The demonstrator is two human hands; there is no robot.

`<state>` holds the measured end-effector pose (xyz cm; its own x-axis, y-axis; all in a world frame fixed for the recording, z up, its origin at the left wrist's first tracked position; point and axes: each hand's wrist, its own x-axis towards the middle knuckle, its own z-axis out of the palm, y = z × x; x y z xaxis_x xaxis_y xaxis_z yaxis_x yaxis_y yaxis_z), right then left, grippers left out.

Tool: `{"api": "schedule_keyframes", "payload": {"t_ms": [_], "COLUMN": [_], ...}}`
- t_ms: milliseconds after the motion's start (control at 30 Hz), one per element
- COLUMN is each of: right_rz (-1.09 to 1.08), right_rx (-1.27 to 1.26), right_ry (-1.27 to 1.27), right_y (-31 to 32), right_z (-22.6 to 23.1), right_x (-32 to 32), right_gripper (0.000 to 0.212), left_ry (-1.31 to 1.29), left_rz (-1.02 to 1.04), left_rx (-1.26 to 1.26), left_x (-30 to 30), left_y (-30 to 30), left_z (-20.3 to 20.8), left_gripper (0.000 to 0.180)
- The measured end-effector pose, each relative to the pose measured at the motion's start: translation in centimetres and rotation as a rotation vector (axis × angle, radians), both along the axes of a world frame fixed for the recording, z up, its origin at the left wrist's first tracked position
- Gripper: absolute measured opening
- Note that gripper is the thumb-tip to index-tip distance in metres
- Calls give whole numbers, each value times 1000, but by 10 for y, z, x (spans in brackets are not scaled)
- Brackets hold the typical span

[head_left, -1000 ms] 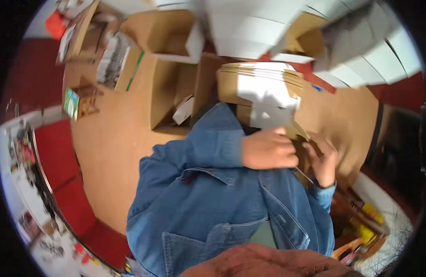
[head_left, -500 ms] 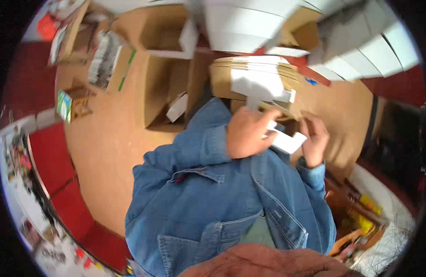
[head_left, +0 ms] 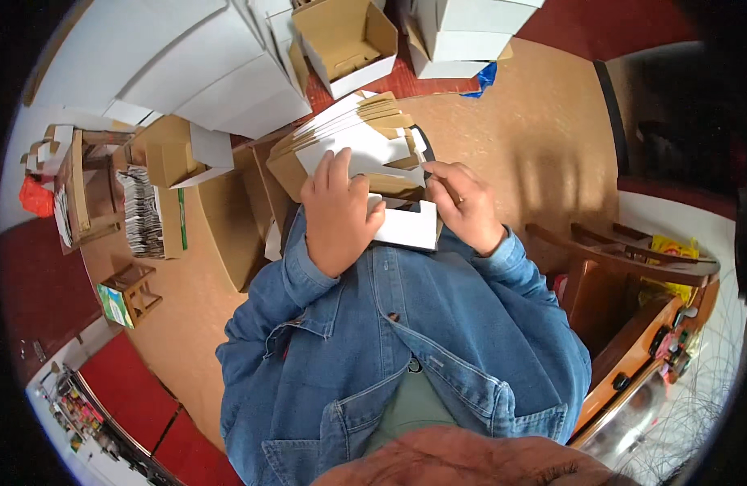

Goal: The person retrieves flat cardboard templates from a box, folds them into small boxes by hand, and places the assembled boxes onto a stack.

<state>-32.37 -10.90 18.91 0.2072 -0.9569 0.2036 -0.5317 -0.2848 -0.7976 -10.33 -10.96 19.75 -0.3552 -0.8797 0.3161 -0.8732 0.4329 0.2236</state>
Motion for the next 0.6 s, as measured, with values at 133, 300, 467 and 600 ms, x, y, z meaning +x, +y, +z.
{"api": "schedule_keyframes", "payload": {"t_ms": [133,300,467,600], "right_rz": [-21,231,162,120], "right_rx": [128,241,384,339], "right_ry": [-138,-437,-531,-453], "right_y": [4,5,11,8], "right_z": [2,-12,-31,-26], "right_x": [-1,-12,-6,3], "right_gripper": [36,44,50,50], "left_ry": [346,326,314,355], "left_rz": [27,24,-20,-70], "left_rx": [457,381,331,331], "left_x": [4,10,12,13], "left_y": [-1,3,6,7], "left_z": [-11,-20,-22,-15], "left_gripper": [40,46,51,60]}}
